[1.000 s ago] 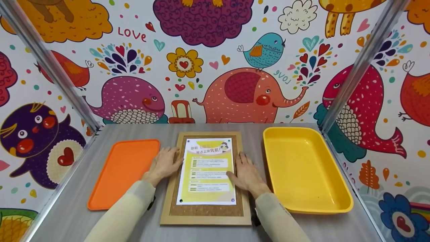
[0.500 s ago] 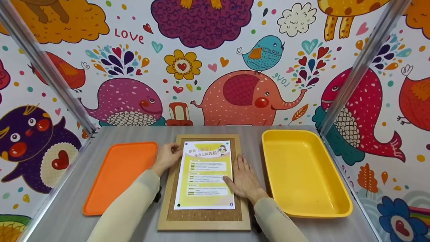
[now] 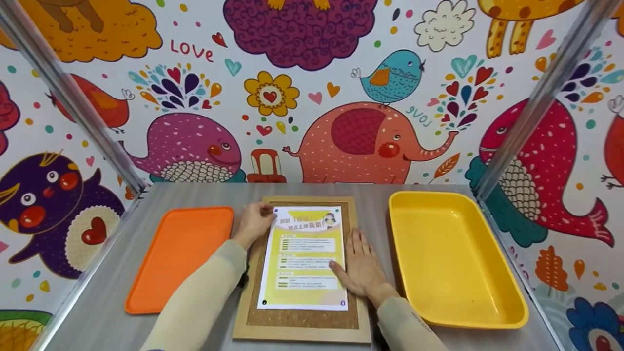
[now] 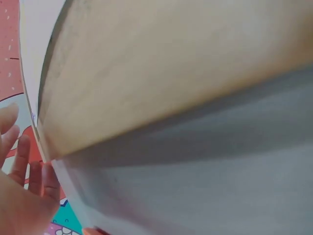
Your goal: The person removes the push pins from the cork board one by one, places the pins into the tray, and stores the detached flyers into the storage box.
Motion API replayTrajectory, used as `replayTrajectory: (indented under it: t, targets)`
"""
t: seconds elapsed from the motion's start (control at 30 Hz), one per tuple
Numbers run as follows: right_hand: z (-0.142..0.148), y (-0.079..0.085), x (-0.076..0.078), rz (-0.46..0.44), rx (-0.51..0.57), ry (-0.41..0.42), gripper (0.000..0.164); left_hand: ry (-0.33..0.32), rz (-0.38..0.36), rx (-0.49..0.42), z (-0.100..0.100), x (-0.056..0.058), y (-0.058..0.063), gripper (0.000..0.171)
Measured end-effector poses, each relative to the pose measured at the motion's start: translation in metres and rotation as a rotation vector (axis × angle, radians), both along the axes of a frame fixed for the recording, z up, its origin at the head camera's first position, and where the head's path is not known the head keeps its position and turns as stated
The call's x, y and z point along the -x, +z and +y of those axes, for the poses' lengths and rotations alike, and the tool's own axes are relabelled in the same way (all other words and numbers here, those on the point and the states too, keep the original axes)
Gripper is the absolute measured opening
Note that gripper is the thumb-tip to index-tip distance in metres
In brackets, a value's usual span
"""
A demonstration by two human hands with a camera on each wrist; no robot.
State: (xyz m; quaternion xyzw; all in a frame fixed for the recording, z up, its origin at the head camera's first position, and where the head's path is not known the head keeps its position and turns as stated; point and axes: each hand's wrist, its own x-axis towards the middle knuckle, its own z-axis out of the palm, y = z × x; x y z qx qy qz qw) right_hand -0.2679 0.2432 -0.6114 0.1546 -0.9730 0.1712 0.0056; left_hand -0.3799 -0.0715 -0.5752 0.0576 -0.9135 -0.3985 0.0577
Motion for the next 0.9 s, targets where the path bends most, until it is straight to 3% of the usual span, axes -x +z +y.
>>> replayTrajectory:
  t: [0.2,0.4,0.67,0.9]
  targets:
    - [0.005,0.004,-0.002,0.009,-0.034,-0.003,0.103,-0.023,0.001,0.056,0.008,0.008,-0.003,0.02]
    - [-0.003,0.004,0.002,-0.007,-0.09,0.032,0.103,-0.012,-0.035,0.073,-0.001,0.012,-0.005,0.016]
    - [-0.003,0.005,0.002,-0.018,-0.107,0.026,0.103,0.002,-0.115,0.057,0.0,0.023,0.003,0.016]
    - [-0.003,0.006,0.003,-0.035,-0.103,0.03,0.104,-0.024,-0.134,0.135,0.001,0.028,0.005,0.016]
